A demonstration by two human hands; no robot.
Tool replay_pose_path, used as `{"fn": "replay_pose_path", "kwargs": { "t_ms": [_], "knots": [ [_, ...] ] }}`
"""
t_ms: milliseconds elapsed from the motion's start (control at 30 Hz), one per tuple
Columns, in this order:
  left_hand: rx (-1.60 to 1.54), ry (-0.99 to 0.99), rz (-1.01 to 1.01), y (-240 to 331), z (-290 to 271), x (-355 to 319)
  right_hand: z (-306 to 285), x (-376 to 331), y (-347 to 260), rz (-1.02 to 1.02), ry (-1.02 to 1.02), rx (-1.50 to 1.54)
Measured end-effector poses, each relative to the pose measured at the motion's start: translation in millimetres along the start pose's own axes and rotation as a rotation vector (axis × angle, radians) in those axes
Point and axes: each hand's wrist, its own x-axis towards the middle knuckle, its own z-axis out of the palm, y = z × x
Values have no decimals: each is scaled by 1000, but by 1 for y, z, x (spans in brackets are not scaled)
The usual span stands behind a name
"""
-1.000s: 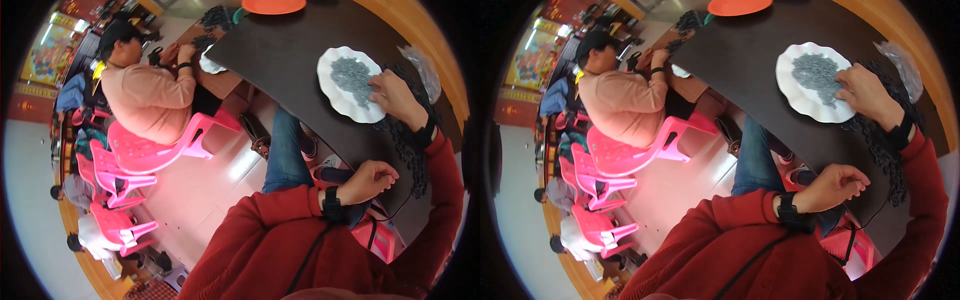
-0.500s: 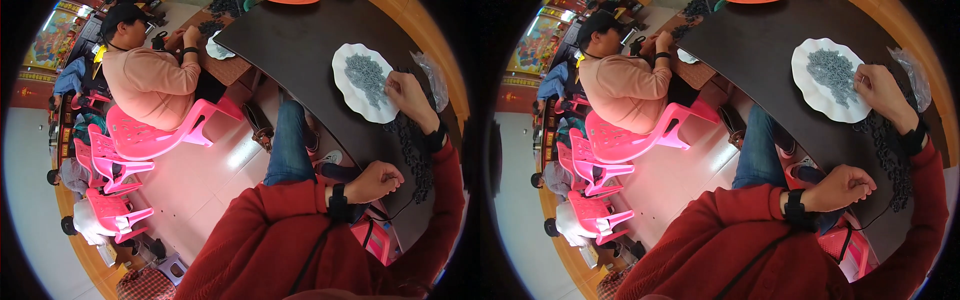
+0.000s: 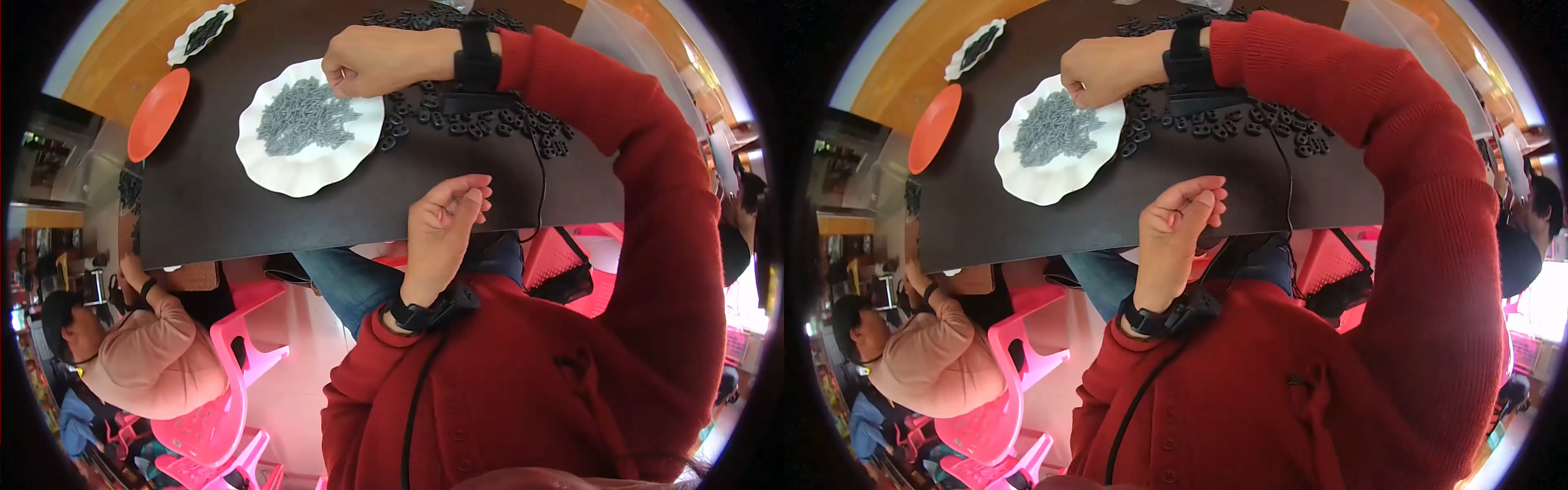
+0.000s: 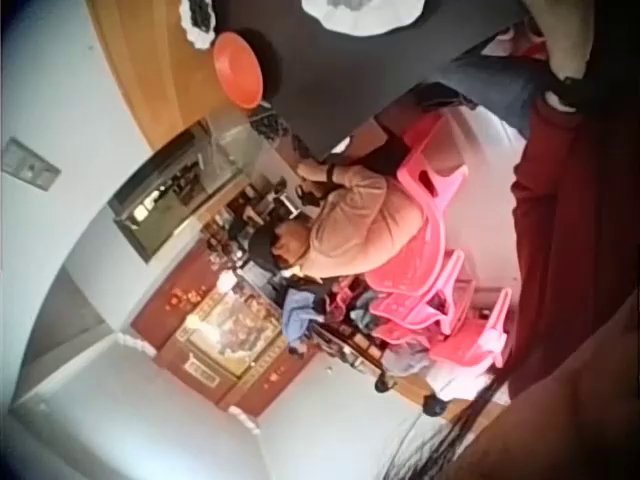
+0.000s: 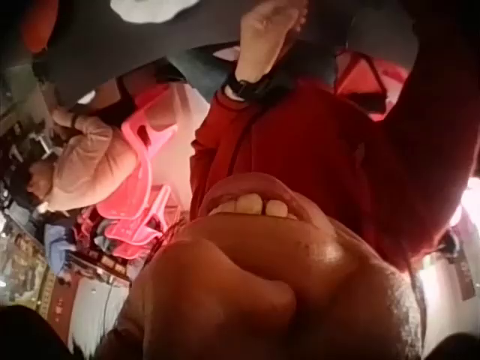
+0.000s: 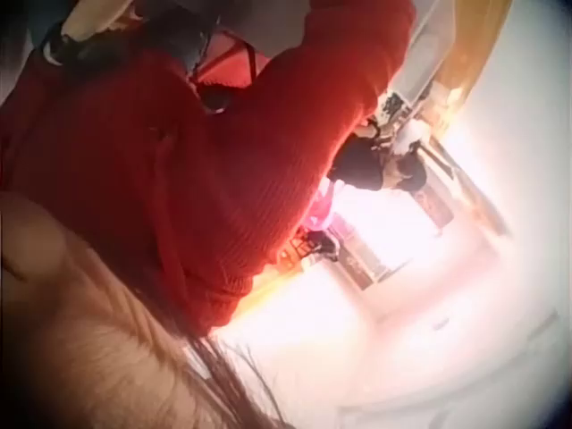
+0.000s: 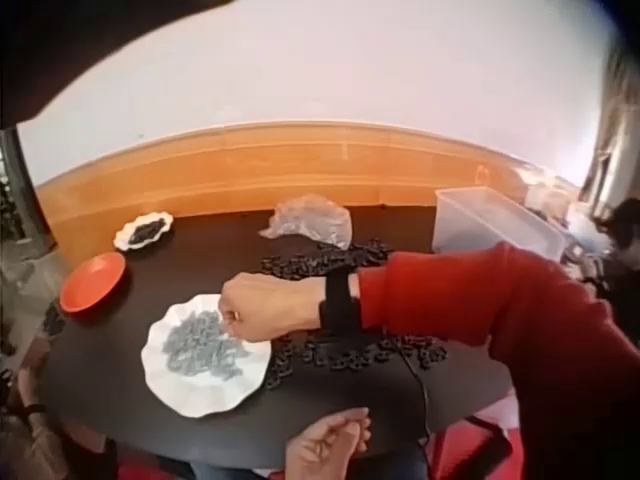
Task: Joining small black plastic ring components together to form a larger mesh or structure.
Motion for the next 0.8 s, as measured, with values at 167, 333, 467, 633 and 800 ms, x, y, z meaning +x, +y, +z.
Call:
{"fn": "replay_pose_path", "kwargs": {
  "t_ms": [167,333,467,633,800],
  "knots": [
    [-18,-57,-32,-9,19,17,-16,-40,26,75,41,80],
    [-37,-44,-46,-18,25,21,-18,-54,15,176,-123,100],
    [-18,-30,-69,-16,25,24,-25,-78,23,121,-13,13],
    [8,-5,-67,-19,23,29,-27,-155,-11,235,-122,63],
    [18,5,-76,-29,23,40,16,-201,8,276,20,83]
  ]
}}
